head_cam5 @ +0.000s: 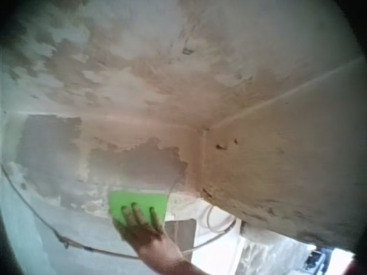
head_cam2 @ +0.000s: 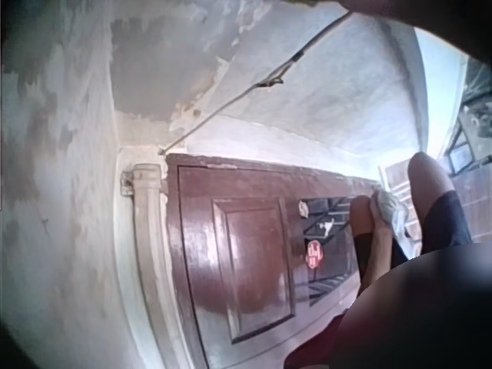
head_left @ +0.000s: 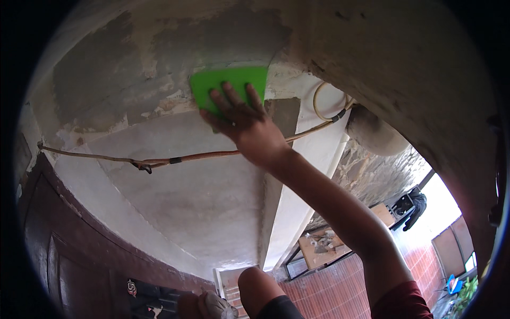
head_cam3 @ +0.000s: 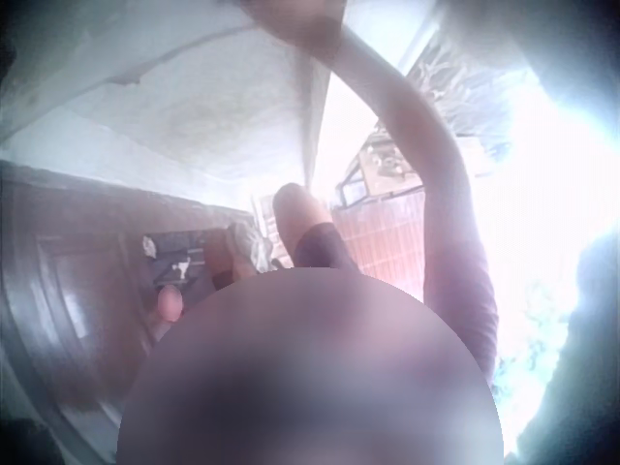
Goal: The person applies a bead of sealant from a caulking gun onto a ceiling surface and then smooths it with a green plastic scraper. The person repeatedly reloads the scraper with sealant and continues smoothing the bead along the ceiling.
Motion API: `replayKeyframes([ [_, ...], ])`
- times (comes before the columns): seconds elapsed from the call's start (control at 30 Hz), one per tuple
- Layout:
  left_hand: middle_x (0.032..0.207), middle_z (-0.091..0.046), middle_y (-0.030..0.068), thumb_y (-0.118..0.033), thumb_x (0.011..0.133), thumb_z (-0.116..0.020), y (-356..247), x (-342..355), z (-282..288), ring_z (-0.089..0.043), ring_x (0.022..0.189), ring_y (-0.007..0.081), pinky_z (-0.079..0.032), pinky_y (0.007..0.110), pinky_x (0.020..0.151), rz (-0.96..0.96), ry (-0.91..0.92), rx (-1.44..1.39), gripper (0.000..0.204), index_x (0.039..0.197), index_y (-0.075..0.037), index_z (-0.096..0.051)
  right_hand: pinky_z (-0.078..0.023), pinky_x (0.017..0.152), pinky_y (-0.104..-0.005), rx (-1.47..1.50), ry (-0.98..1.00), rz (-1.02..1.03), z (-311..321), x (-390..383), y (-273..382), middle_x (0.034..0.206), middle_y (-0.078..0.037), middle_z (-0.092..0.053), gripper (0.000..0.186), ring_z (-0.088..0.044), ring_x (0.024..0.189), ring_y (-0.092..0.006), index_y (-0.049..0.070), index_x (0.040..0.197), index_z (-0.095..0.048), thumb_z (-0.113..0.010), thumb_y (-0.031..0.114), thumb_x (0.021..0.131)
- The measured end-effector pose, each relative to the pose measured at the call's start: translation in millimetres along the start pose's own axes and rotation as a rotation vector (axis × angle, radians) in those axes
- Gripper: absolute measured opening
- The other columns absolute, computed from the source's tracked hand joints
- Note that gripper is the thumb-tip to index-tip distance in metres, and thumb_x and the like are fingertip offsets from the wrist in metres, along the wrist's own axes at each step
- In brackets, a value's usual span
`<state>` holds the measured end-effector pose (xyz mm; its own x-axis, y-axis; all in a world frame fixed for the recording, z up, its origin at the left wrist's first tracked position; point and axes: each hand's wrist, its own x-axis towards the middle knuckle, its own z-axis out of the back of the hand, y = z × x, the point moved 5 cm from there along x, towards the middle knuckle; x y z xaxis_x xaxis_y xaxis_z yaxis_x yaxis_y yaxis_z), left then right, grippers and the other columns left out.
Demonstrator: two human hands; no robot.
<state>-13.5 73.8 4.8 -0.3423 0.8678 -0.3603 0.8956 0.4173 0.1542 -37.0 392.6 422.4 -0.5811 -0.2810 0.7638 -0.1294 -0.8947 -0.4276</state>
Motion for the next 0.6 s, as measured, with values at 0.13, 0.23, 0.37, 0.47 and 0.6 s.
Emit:
replayKeyframes([
  [0.13, 0.049, -0.029, -0.0101, -0.04, 0.09, -0.057, 12, 4, 6, -0.028, 0.035, 0.0034, -0.024, 0.019, 0.032, 0.033, -0.075, 0.03, 0.043, 0.058, -0.022, -0.036, -0.024, 0.117, -0.05, 0.094, 0.061, 0.024, 20, -14, 25, 0.146, -0.006, -0.043, 0.058, -0.035, 0.139, -0.0243, 0.02, 0.138, -0.049, -0.059, 0.006, 0.083],
  [0.23, 0.049, -0.031, -0.0088, -0.041, 0.092, -0.053, 11, 4, 13, -0.03, 0.035, 0.0054, -0.027, 0.021, 0.032, 0.132, -0.125, -0.124, 0.041, 0.059, -0.021, -0.039, -0.024, 0.117, -0.0466, 0.057, -0.063, 0.037, 48, -6, 22, 0.141, -0.005, -0.049, 0.047, -0.039, 0.136, -0.0211, 0.018, 0.133, -0.053, -0.057, 0.015, 0.087],
  [0.37, 0.061, -0.041, -0.0021, -0.044, 0.092, -0.052, 15, 1, 14, -0.041, 0.051, 0.0143, -0.036, 0.03, 0.047, 0.293, 0.163, -0.007, 0.034, 0.073, -0.017, -0.046, -0.036, 0.109, -0.0456, -0.036, -0.365, 0.004, 71, 22, -23, 0.13, -0.007, -0.059, 0.045, -0.053, 0.123, -0.0245, 0.018, 0.122, -0.064, -0.053, 0.002, 0.081],
  [0.47, 0.079, -0.052, 0.0051, -0.048, 0.09, -0.053, 11, -1, 16, -0.052, 0.074, 0.0242, -0.045, 0.041, 0.07, 0.248, 0.155, 0.213, 0.036, 0.092, -0.011, -0.054, -0.042, 0.103, -0.0463, -0.037, -0.326, -0.119, 53, 43, -51, 0.126, -0.008, -0.061, 0.065, -0.057, 0.116, -0.0289, 0.017, 0.126, -0.061, -0.058, -0.011, 0.066],
  [0.6, 0.083, -0.056, 0.013, -0.045, 0.083, -0.061, 16, -10, 1, -0.056, 0.085, 0.0335, -0.047, 0.05, 0.078, 0.05, 0.007, 0.298, 0.041, 0.1, -0.008, -0.052, -0.039, 0.106, -0.0505, -0.177, -0.26, 0.006, 25, 31, -25, 0.129, -0.01, -0.058, 0.068, -0.052, 0.124, -0.0288, 0.017, 0.13, -0.058, -0.056, -0.011, 0.068],
])
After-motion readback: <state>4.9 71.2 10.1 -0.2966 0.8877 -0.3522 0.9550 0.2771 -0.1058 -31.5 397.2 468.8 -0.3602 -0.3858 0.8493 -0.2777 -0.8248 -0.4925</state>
